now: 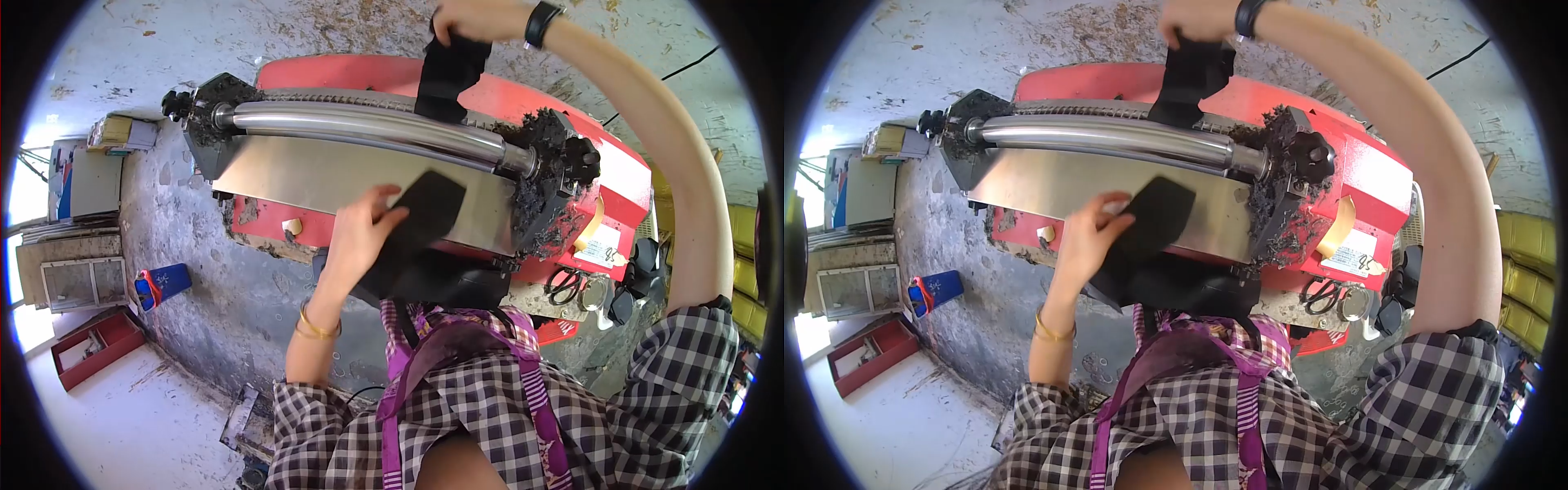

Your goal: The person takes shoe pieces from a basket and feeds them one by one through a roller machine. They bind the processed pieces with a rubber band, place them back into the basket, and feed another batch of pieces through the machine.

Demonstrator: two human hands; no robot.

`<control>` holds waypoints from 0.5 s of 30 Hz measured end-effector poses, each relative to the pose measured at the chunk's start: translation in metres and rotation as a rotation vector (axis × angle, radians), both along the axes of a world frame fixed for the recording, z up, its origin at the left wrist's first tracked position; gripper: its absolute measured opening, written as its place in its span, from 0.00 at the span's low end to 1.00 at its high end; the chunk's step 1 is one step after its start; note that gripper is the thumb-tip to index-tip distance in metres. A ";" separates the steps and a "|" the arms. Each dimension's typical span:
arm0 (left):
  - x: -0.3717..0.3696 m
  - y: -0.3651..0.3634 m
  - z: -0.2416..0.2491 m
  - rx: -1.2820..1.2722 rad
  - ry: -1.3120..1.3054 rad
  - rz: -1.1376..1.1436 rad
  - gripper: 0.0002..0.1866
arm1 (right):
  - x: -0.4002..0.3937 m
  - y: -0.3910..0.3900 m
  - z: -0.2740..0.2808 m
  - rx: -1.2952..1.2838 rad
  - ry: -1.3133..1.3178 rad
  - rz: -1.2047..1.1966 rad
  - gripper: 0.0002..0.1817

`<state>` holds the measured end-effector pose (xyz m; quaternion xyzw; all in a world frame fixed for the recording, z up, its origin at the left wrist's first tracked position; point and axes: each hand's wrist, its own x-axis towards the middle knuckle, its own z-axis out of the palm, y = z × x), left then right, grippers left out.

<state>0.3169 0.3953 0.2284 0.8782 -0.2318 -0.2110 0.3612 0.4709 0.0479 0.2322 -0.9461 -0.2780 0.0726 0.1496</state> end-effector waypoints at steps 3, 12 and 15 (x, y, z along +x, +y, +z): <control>0.009 -0.023 -0.008 -0.045 -0.182 0.074 0.15 | -0.049 0.057 0.005 -0.154 0.317 0.176 0.09; -0.113 -0.039 -0.099 -0.154 -0.440 -0.628 0.14 | -0.048 0.030 0.022 -0.036 0.013 -0.094 0.14; -0.117 -0.048 -0.111 0.069 -0.493 -0.835 0.17 | -0.034 0.023 0.054 -0.189 0.064 -0.246 0.09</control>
